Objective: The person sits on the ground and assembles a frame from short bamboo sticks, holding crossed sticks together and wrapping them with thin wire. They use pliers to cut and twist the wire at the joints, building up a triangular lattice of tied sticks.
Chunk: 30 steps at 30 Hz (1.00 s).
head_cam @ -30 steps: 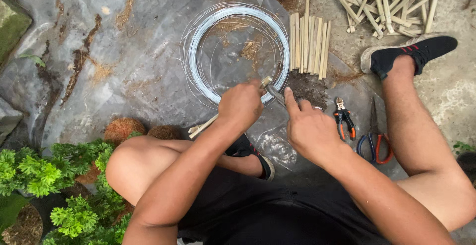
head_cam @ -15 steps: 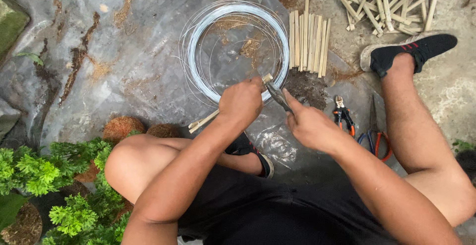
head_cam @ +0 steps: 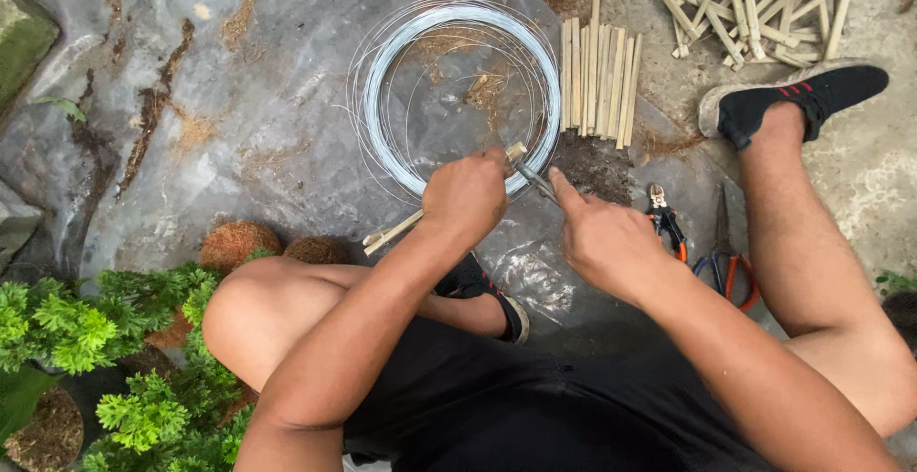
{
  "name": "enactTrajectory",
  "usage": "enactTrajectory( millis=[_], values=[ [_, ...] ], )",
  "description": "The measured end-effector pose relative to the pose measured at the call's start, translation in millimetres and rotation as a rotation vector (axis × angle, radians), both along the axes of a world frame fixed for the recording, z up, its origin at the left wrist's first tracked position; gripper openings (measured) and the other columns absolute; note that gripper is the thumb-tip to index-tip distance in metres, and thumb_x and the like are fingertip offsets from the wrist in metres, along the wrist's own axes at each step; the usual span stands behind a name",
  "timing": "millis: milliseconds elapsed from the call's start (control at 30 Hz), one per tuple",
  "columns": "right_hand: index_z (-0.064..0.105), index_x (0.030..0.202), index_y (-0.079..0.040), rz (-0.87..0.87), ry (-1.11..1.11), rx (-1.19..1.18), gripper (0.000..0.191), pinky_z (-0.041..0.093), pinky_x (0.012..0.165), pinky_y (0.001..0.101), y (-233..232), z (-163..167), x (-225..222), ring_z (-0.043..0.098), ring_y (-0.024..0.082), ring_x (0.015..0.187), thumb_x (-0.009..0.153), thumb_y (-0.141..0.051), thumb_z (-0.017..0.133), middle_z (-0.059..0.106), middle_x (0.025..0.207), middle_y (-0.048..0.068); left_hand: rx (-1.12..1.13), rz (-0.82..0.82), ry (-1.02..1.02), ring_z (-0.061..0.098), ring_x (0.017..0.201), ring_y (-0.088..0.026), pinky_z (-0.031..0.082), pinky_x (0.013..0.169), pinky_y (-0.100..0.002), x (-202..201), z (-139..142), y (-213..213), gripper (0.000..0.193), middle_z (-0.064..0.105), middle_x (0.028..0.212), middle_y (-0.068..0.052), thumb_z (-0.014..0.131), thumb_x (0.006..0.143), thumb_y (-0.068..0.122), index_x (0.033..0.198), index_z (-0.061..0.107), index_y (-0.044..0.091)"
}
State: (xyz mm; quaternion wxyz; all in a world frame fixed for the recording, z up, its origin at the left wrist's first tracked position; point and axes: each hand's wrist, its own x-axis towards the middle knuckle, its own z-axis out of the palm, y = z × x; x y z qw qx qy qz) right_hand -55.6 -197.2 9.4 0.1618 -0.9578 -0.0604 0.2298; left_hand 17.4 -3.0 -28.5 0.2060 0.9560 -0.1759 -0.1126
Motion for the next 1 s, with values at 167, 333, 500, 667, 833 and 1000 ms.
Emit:
enactTrajectory(
  millis=[167, 333, 500, 667, 833, 1000],
  values=[
    [0.048, 0.146, -0.009, -0.404, 0.466, 0.652, 0.045, 0.046, 0.051, 0.0372, -10.0, -25.5, -0.8, 0.054, 0.024, 0.057, 0.102, -0.018, 0.048, 0.059, 0.075, 0.011, -0.046, -0.029, -0.043, 0.071, 0.080, -0.042, 0.055, 0.071, -0.053, -3.3, -1.5, 2.0, 0.013, 0.073, 0.092, -0.020, 0.061, 0.090, 0.013, 0.099, 0.066, 0.005],
    [0.050, 0.146, -0.004, -0.754, 0.831, 1.529, 0.044, 0.038, 0.041, 0.0239, -17.4, -40.2, -16.0, 0.051, 0.011, 0.052, 0.102, -0.010, 0.045, 0.058, 0.073, 0.006, -0.122, -0.035, -0.058, 0.070, 0.080, -0.044, 0.053, 0.069, -0.055, -4.5, -2.0, -2.2, 0.014, 0.073, 0.094, -0.019, 0.062, 0.091, 0.015, 0.101, 0.065, 0.006],
    [0.044, 0.150, -0.012, -0.637, 0.706, 1.370, 0.050, 0.046, 0.044, 0.0272, -10.0, -38.7, -20.2, 0.059, 0.016, 0.058, 0.100, -0.013, 0.044, 0.066, 0.082, 0.007, -0.066, -0.032, -0.027, 0.071, 0.083, -0.042, 0.054, 0.073, -0.053, -3.8, 0.9, -4.3, 0.013, 0.073, 0.097, -0.019, 0.060, 0.091, 0.012, 0.102, 0.064, 0.006],
    [0.021, 0.163, -0.015, -0.227, 0.117, 0.305, 0.074, 0.055, 0.076, 0.0448, -12.3, -16.6, -17.9, 0.071, 0.034, 0.084, 0.094, -0.018, 0.049, 0.073, 0.106, 0.017, -0.017, 0.013, 0.074, 0.071, 0.085, -0.042, 0.054, 0.074, -0.054, 0.3, 6.3, -3.2, 0.021, 0.074, 0.099, -0.019, 0.060, 0.086, 0.009, 0.106, 0.067, 0.008],
    [0.022, 0.161, -0.010, -0.021, -0.074, -0.078, 0.082, 0.055, 0.076, 0.0538, 3.4, -1.6, -16.1, 0.067, 0.043, 0.087, 0.087, -0.017, 0.057, 0.061, 0.112, 0.024, -0.005, 0.009, 0.114, 0.071, 0.087, -0.042, 0.055, 0.078, -0.053, -0.9, 11.9, -4.5, 0.021, 0.074, 0.096, -0.021, 0.059, 0.087, 0.008, 0.106, 0.069, 0.008],
    [0.028, 0.159, -0.008, 0.044, -0.201, -0.170, 0.082, 0.057, 0.068, 0.0503, 12.3, 2.8, -12.7, 0.067, 0.040, 0.082, 0.084, -0.017, 0.060, 0.061, 0.102, 0.022, 0.054, 0.011, 0.139, 0.072, 0.086, -0.043, 0.055, 0.076, -0.053, 0.0, 14.0, -5.3, 0.021, 0.074, 0.091, -0.023, 0.060, 0.087, 0.009, 0.106, 0.064, 0.003]
  ],
)
